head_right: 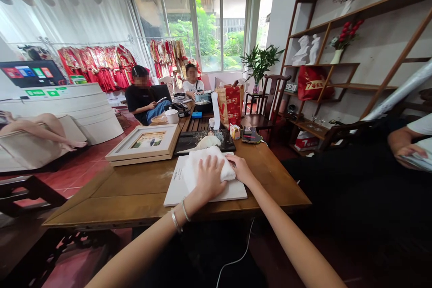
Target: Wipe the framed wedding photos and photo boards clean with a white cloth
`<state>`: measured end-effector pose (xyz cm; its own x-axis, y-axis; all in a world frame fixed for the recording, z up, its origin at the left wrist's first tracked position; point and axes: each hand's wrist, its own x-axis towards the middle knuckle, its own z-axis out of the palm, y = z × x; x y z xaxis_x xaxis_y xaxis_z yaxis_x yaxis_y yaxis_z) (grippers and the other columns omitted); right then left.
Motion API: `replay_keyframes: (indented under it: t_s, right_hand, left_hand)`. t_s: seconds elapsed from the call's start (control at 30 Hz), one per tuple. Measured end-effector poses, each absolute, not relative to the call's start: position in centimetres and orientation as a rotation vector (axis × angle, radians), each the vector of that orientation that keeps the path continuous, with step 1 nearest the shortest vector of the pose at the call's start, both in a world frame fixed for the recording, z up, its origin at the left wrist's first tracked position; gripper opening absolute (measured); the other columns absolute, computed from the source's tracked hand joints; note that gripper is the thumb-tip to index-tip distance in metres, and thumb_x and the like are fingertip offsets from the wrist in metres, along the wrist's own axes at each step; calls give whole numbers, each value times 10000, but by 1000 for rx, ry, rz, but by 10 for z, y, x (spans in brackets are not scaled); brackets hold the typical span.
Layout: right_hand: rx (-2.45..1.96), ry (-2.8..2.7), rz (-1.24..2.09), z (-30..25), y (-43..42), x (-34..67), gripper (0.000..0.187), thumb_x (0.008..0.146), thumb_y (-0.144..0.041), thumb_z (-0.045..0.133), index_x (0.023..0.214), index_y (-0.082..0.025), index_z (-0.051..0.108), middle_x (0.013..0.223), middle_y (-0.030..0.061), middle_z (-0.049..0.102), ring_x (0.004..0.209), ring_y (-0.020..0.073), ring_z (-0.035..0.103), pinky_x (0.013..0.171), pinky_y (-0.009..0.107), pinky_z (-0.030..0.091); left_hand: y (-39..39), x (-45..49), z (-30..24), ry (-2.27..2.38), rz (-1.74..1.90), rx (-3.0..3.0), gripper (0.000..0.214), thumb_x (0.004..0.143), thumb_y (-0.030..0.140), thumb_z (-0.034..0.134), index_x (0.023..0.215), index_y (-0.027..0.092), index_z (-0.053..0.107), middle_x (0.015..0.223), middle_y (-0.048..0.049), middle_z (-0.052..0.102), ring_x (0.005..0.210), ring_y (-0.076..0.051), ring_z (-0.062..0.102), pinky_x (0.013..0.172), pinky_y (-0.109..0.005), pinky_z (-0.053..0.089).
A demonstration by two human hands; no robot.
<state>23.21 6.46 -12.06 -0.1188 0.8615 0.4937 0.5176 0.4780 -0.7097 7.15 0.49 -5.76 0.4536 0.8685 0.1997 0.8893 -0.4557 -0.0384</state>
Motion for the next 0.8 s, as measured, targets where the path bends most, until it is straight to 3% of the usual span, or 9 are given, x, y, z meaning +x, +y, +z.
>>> replay_keyframes:
  t_s: [0.27, 0.57, 0.8]
  right_hand:
    - [-1217, -1793, 520, -117, 64, 231, 364, 784, -225, 520, 1109, -187, 679, 1250, 89, 621, 1197, 246, 553, 1060, 429, 390]
    - [-1292, -1771, 448, -117, 61, 227, 371, 803, -158, 467, 1100, -206, 684, 1244, 66, 625, 1217, 211, 537, 1094, 433, 356]
    - [-1311, -1804, 423, -116, 61, 227, 378, 812, -167, 458, 1125, -163, 670, 1247, 101, 617, 1211, 221, 543, 1077, 418, 376]
  left_hand:
    - [-9, 65, -53, -1467, -225, -2699, 621, 801, 404, 512, 1370, 174, 412, 1458, -151, 357, 1355, -372, 234, 1068, -615, 197]
    - [-90, 35, -50, -1333, -115, -2977, 746, 788, 454, 495, 1458, 218, 266, 1543, -117, 186, 1411, -365, 79, 1073, -675, 102]
    - [-6, 41, -46, -1399, -120, -2838, 664, 796, 414, 526, 1412, 232, 359, 1499, -118, 307, 1379, -344, 220, 1042, -658, 202]
